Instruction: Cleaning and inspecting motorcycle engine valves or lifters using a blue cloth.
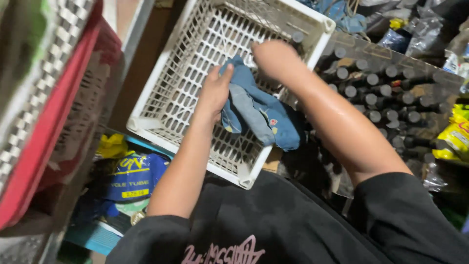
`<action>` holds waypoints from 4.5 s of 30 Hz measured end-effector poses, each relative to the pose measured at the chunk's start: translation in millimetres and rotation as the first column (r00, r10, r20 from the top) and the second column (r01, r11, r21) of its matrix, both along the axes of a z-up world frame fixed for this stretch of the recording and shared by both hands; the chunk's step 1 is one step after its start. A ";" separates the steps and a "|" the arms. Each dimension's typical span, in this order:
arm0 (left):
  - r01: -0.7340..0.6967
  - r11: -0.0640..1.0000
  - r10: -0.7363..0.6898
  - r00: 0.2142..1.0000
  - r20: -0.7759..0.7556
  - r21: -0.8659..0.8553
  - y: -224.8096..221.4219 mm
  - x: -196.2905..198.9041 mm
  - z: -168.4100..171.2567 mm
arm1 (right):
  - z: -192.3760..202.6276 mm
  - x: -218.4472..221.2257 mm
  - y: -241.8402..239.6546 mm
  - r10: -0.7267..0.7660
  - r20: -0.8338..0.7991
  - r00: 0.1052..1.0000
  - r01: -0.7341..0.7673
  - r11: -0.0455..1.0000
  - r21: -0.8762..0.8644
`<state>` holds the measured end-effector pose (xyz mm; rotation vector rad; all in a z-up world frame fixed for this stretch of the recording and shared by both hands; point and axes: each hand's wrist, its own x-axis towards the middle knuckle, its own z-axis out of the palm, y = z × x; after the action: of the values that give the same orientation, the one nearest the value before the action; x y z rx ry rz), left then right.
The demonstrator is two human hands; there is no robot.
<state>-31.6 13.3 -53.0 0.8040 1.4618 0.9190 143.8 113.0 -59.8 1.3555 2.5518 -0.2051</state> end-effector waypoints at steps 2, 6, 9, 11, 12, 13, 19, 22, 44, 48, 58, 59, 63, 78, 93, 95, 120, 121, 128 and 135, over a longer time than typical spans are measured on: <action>0.054 0.998 -0.050 0.995 -0.091 0.035 4.0 12.0 -3.9 | 16.8 27.8 -18.7 0.001 -0.069 0.998 0.006 0.995 0.099; 0.248 0.932 -0.135 0.914 -0.383 0.263 37.8 38.2 -71.9 | 9.4 72.2 -30.6 0.054 -0.253 0.966 0.027 0.951 0.310; 0.301 0.937 -0.259 0.940 -0.224 0.178 50.2 51.2 -79.9 | 16.1 79.1 -38.2 0.059 -0.185 0.981 0.021 0.916 0.401; 0.322 0.927 -0.249 0.911 -0.329 0.191 58.5 55.8 -100.6 | 20.9 81.2 -43.4 0.083 -0.172 0.982 0.003 0.894 0.448; 0.345 0.918 -0.235 0.871 -0.431 0.197 62.4 56.7 -111.5 | 22.3 81.1 -45.9 0.107 -0.161 0.981 -0.014 0.871 0.490; 0.344 0.920 -0.237 0.871 -0.431 0.189 57.7 59.0 -105.4 | 24.7 85.9 -49.6 0.107 -0.164 0.981 -0.014 0.875 0.484; 0.390 0.881 -0.231 0.850 -0.474 0.269 43.8 66.3 -103.3 | 31.3 118.1 -61.1 0.078 -0.219 0.973 0.022 0.908 0.419; 0.416 0.836 -0.232 0.860 -0.455 0.359 51.7 72.5 -83.1 | 50.1 119.4 -65.7 0.165 -0.355 0.920 0.047 0.854 0.518; 0.496 0.844 -0.397 0.832 -0.387 0.202 64.5 48.2 -32.9 | 41.3 75.0 -37.9 -0.031 -0.236 0.971 0.135 0.890 0.436; 0.522 0.812 -0.408 0.827 -0.386 0.259 59.0 57.3 -41.1 | 38.4 82.6 -42.1 0.008 -0.292 0.956 0.122 0.898 0.424; 0.499 0.850 -0.327 0.750 -0.576 0.168 32.6 57.5 -7.3 | 54.7 151.4 -64.0 0.117 -0.399 0.909 0.108 0.859 0.500; 0.487 0.853 -0.307 0.759 -0.574 0.189 24.8 57.6 1.7 | 53.9 163.3 -66.4 0.034 -0.321 0.946 0.124 0.879 0.461; 0.442 0.880 -0.249 0.741 -0.623 0.174 -9.1 67.9 37.4 | 48.1 191.1 -78.9 -0.058 -0.028 0.998 0.064 0.949 0.309; 0.691 0.660 -0.608 0.722 -0.329 0.297 -58.3 123.9 59.1 | 36.7 184.8 -104.1 -0.165 -0.104 0.981 0.185 0.954 0.237; 0.749 0.488 -0.674 0.650 -0.351 0.449 -50.4 135.8 72.7 | 152.4 207.6 -183.9 -0.183 -0.883 0.433 0.210 0.973 -0.099; 0.662 0.616 -0.706 0.705 -0.074 0.428 -45.1 138.1 40.9 | 152.4 213.8 -185.2 -0.103 -0.868 0.486 0.162 0.986 -0.026; -0.144 0.982 -0.004 0.632 0.775 0.123 -91.4 203.4 23.1 | 125.8 253.8 -223.5 0.147 -0.766 0.626 0.171 0.932 0.319; -0.124 0.984 -0.017 0.635 0.772 0.124 -88.1 202.6 37.7 | 127.2 255.8 -219.6 0.136 -0.768 0.625 0.190 0.928 0.319; 0.129 0.910 -0.339 0.779 0.528 0.395 -86.8 184.4 74.7 | 126.6 238.9 -228.7 0.215 -0.756 0.619 0.278 0.840 0.466; 0.225 0.756 -0.342 0.936 0.078 0.614 -69.0 153.4 50.9 | 125.5 196.7 -244.0 0.066 -0.763 0.643 0.391 0.828 0.402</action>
<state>121.9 -55.8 -2.2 1.3289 0.8362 1.1997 340.5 -131.1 65.7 2.0895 3.3430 -0.0885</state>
